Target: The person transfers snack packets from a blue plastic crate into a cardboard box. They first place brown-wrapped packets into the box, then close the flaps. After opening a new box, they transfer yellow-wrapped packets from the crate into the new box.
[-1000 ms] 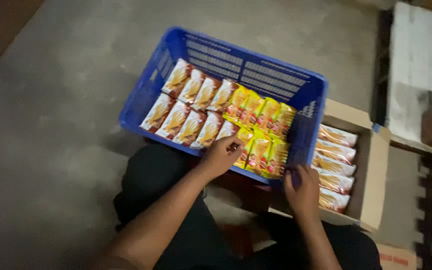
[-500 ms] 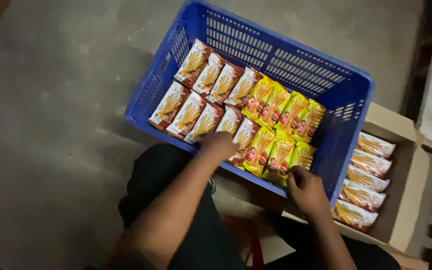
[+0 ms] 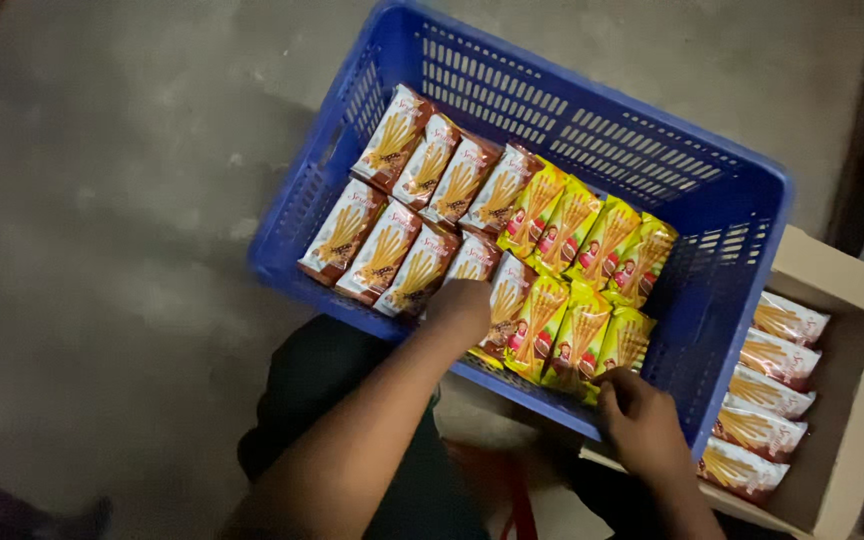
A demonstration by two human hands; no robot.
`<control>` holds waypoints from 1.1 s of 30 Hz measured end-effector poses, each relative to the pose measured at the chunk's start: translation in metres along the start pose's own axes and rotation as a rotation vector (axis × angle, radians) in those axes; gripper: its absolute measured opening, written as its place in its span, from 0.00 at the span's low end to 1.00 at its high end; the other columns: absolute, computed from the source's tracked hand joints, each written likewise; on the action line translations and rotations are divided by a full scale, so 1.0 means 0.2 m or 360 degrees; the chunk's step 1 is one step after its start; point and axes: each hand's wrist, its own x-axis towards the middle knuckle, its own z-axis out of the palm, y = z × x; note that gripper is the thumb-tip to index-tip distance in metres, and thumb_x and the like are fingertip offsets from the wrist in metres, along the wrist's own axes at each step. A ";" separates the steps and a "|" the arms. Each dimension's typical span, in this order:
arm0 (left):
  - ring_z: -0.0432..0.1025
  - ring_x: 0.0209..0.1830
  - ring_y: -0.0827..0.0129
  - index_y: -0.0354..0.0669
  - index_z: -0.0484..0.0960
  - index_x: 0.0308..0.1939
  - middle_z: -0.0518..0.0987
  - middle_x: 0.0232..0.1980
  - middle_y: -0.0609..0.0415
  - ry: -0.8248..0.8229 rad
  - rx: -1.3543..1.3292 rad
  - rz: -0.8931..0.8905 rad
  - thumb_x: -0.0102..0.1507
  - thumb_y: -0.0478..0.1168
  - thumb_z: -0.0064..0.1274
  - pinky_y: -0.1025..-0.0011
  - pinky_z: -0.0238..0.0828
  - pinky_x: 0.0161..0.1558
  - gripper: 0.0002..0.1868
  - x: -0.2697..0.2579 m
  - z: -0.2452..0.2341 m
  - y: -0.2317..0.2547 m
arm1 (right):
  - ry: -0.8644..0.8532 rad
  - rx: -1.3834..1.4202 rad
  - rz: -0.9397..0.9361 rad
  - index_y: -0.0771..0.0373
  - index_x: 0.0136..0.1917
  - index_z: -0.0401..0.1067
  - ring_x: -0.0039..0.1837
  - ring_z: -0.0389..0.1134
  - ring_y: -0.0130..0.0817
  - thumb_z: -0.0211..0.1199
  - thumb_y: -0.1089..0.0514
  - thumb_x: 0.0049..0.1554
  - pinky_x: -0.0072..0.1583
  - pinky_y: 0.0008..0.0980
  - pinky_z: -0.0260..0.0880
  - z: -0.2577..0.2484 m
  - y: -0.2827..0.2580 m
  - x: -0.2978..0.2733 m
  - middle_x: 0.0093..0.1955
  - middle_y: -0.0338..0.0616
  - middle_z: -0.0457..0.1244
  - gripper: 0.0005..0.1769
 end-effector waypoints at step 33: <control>0.75 0.58 0.62 0.36 0.64 0.70 0.78 0.65 0.34 -0.0190 -0.1534 0.1387 0.68 0.35 0.49 0.62 0.72 0.62 0.26 -0.67 0.28 0.41 | 0.0561 0.2074 -0.0147 0.70 0.58 0.67 0.31 0.69 0.34 0.60 0.54 0.63 0.35 0.30 0.69 -0.03 0.29 -0.37 0.34 0.45 0.63 0.17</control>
